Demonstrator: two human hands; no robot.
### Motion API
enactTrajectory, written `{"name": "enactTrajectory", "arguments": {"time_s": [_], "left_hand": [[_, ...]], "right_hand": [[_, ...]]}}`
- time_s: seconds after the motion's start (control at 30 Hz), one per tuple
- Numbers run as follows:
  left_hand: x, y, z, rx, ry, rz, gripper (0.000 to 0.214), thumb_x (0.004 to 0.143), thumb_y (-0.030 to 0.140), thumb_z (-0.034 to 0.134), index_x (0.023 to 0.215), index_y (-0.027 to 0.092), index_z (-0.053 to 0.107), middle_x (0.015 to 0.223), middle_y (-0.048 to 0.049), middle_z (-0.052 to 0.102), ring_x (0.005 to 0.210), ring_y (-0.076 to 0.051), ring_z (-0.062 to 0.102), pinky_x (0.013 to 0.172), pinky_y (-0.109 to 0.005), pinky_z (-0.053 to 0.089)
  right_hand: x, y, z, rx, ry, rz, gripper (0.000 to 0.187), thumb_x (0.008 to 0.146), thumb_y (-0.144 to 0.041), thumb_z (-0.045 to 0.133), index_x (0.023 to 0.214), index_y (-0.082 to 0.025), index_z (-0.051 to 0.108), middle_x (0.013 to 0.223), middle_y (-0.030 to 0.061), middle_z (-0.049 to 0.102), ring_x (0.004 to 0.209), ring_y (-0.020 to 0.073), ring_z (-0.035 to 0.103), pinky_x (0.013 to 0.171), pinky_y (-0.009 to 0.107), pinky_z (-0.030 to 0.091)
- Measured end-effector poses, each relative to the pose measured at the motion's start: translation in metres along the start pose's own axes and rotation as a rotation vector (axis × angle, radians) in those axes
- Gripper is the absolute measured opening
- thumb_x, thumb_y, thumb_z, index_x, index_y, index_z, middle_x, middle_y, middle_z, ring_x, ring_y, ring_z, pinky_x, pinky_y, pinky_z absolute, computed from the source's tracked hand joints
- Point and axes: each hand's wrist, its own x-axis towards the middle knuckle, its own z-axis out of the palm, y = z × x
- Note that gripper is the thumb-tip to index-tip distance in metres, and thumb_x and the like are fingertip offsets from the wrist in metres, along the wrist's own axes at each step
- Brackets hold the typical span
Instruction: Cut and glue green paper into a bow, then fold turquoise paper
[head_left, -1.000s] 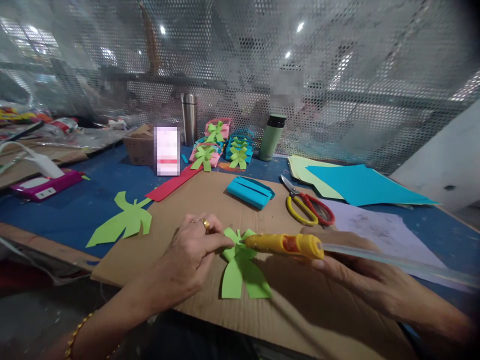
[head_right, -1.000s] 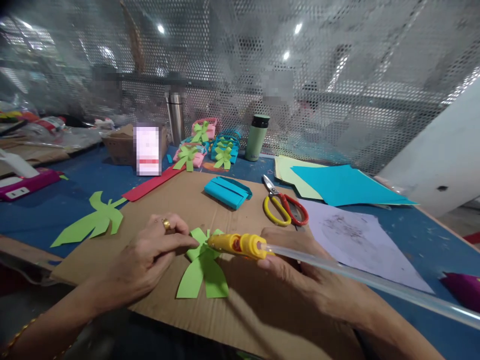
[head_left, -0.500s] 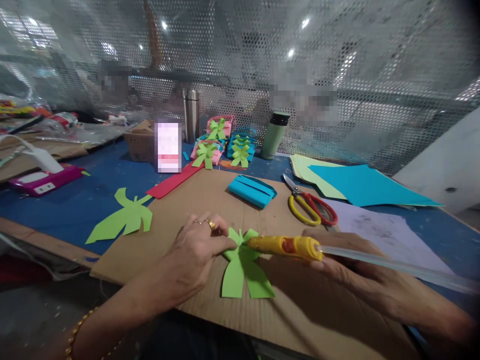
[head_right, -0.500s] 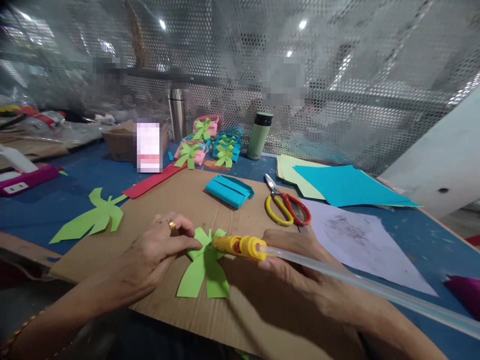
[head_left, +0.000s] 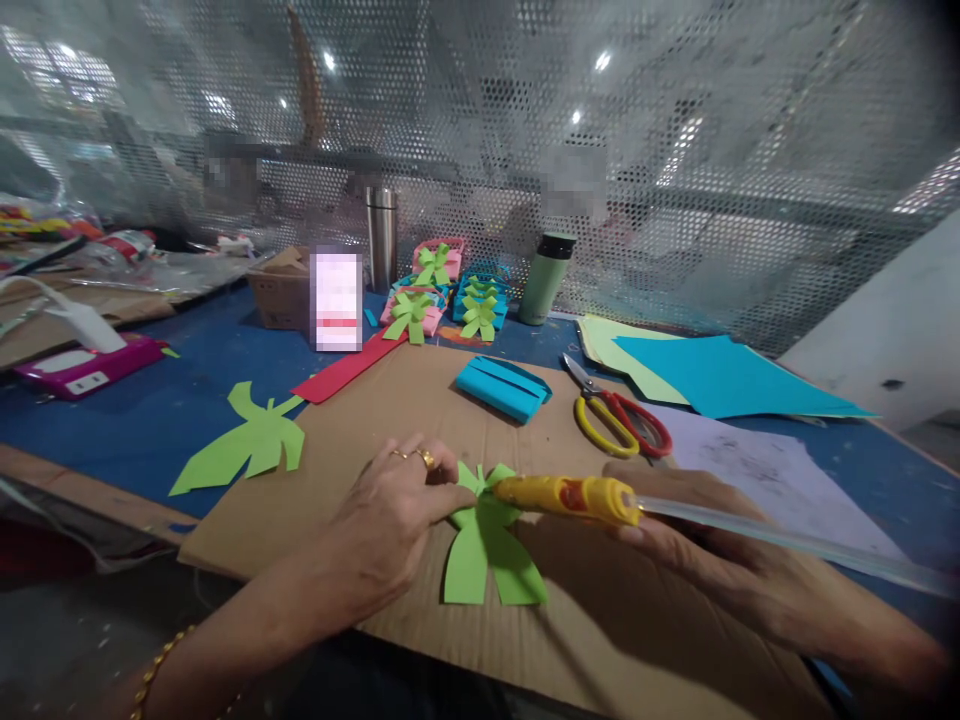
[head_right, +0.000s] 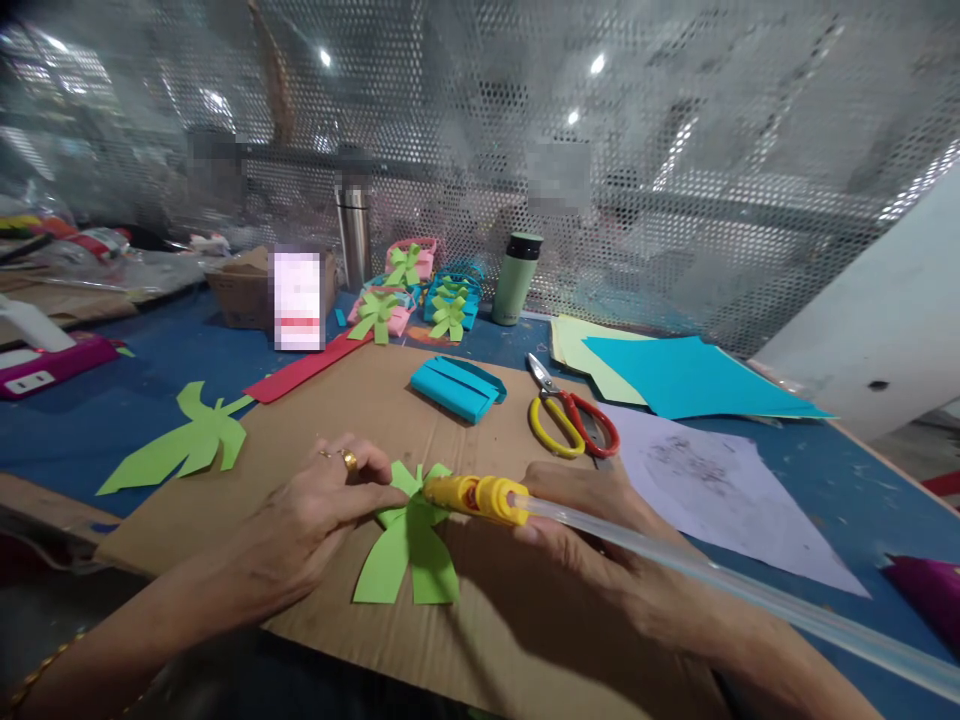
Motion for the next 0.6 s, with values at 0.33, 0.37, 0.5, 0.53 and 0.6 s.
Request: {"name": "enactTrajectory", "arguments": {"time_s": [0.33,0.37,0.5,0.53,0.6], "left_hand": [[0.0009,0.0020,-0.0006,-0.034,-0.022,0.002,0.050,0.088,-0.001,0.039,0.118,0.026,0.069,0.109,-0.0073,0.057,0.099,-0.023,0.051,0.086,-0.041,0.042],[0.0008,0.0021,-0.0006,-0.034,-0.021,0.003,0.050,0.088,-0.001,0.040,0.118,0.026,0.069,0.109,-0.0073,0.057,0.099,-0.023,0.051,0.086,-0.041,0.043],[0.0006,0.0022,-0.0011,-0.026,-0.021,-0.002,0.049,0.089,-0.001,0.040,0.117,0.026,0.070,0.108,-0.0076,0.057,0.099,-0.023,0.052,0.085,-0.041,0.044],[0.0007,0.0022,-0.0012,-0.026,-0.022,-0.003,0.048,0.089,0.000,0.039,0.116,0.025,0.070,0.108,-0.0077,0.057,0.099,-0.023,0.052,0.085,-0.040,0.044],[0.0009,0.0021,-0.0016,-0.029,-0.027,-0.004,0.046,0.090,0.001,0.039,0.114,0.024,0.070,0.108,-0.0077,0.057,0.100,-0.022,0.052,0.085,-0.040,0.044]], "right_hand": [[-0.0015,0.0041,0.0018,0.074,-0.051,0.005,0.034,0.101,-0.044,0.042,0.073,-0.027,0.054,0.066,-0.0018,0.059,0.060,0.0206,0.059,0.056,0.031,0.049],[-0.0011,0.0035,0.0024,0.085,-0.055,0.011,0.034,0.100,-0.044,0.043,0.073,-0.028,0.054,0.066,-0.0017,0.059,0.060,0.0207,0.059,0.055,0.031,0.049],[-0.0005,0.0014,0.0041,0.131,-0.044,0.018,0.031,0.098,-0.043,0.045,0.072,-0.030,0.057,0.066,-0.0009,0.063,0.057,0.0223,0.059,0.052,0.033,0.049],[-0.0007,0.0015,0.0041,0.136,-0.036,0.015,0.030,0.098,-0.043,0.046,0.073,-0.031,0.058,0.067,-0.0008,0.064,0.057,0.0228,0.060,0.052,0.033,0.049],[-0.0010,0.0024,0.0037,0.133,-0.020,0.010,0.028,0.097,-0.043,0.048,0.075,-0.032,0.060,0.068,-0.0006,0.065,0.059,0.0237,0.062,0.053,0.034,0.052]]}}
